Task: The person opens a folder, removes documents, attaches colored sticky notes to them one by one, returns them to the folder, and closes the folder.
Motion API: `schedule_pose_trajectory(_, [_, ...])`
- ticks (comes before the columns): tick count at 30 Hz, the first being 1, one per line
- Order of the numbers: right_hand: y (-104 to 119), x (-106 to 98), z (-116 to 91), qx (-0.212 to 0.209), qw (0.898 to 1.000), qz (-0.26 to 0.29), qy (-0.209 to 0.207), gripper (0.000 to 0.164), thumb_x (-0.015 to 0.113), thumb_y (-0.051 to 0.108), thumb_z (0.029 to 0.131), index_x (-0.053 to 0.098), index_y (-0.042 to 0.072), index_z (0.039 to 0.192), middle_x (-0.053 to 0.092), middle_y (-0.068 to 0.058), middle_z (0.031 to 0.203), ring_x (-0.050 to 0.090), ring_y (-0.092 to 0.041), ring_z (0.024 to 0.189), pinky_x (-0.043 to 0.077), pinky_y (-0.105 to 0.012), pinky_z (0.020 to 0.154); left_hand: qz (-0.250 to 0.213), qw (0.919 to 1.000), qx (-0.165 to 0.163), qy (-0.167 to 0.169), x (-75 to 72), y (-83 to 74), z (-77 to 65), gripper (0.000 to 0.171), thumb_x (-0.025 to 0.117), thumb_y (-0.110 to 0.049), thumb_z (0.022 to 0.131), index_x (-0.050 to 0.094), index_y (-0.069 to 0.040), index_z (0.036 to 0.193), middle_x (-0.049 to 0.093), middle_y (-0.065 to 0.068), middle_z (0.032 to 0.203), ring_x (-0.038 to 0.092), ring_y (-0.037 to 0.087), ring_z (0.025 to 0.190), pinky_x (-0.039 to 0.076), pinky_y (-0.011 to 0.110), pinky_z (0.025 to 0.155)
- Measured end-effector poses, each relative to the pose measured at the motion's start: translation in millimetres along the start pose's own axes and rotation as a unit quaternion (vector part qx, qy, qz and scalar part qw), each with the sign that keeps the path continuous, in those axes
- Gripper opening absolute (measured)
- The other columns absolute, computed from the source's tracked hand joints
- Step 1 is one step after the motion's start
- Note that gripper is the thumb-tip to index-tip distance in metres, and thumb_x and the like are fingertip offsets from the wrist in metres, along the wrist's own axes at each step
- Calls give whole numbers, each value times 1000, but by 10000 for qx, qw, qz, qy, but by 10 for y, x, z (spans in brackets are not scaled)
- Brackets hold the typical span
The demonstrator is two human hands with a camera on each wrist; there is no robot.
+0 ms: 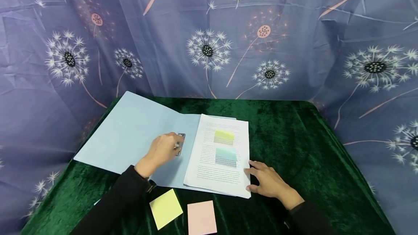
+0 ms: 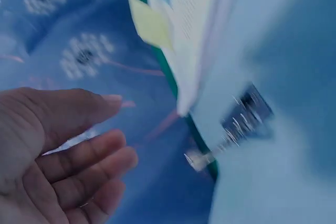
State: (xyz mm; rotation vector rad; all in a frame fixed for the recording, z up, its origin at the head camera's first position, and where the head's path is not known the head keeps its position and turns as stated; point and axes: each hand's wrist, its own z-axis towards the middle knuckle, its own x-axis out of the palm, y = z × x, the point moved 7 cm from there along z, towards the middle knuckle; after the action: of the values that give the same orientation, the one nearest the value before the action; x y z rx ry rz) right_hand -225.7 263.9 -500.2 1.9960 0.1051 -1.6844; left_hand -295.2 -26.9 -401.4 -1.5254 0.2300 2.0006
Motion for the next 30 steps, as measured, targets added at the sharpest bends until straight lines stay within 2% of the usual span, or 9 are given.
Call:
schedule_pose_trajectory(2, [1,0,1,5,10000,9,3,54,80,30,79,65,0,122,47,-27,138,43,-49,123,39,-66,86,175,9996,-206,-4,18,133,38,14,77,1,78,76,-6,91,67,10,80,64,22,67,49,31,52])
schedule_pose_trajectory(6, [3,-11,-1,-7,10000,41,-33,54,80,29,79,64,-1,122,46,-28,138,43,-49,123,39,-65,87,284,9964,-710,365,159,352,86,18,78,3,74,74,-2,91,64,10,76,64,25,66,50,33,52])
schedule_pose_trajectory(8, [4,-21,-2,-24,9999,57,-79,54,80,27,79,64,-2,122,46,-28,138,43,-49,123,39,-65,87,366,9945,-872,459,232,420,103,15,74,7,75,72,0,88,65,12,76,65,26,67,51,34,53])
schedule_pose_trajectory(12, [9,-30,1,-69,9999,53,-136,54,80,26,78,64,-2,121,46,-29,138,43,-49,123,39,-65,87,467,9932,-1017,325,320,493,110,10,65,12,80,70,3,81,65,15,72,65,28,63,51,35,50])
schedule_pose_trajectory(18, [16,-19,2,-116,9998,47,-138,54,80,26,79,64,-2,122,46,-29,138,43,-49,124,40,-64,87,597,9928,-1041,56,337,519,101,11,63,11,82,69,3,77,63,16,68,64,28,59,50,35,47])
schedule_pose_trajectory(26, [22,-26,-7,-113,9998,22,-164,53,80,26,79,64,-2,122,47,-28,137,44,-49,123,40,-64,87,1031,9918,-531,-536,252,453,188,10,66,12,81,69,5,75,59,14,62,60,23,52,47,30,43])
schedule_pose_trajectory(30, [24,-13,-7,-144,9998,45,-121,54,80,27,79,64,-2,122,47,-28,138,43,-49,124,40,-64,87,1079,9911,-608,-493,248,471,277,6,68,11,80,71,6,79,61,16,66,62,24,55,49,31,46])
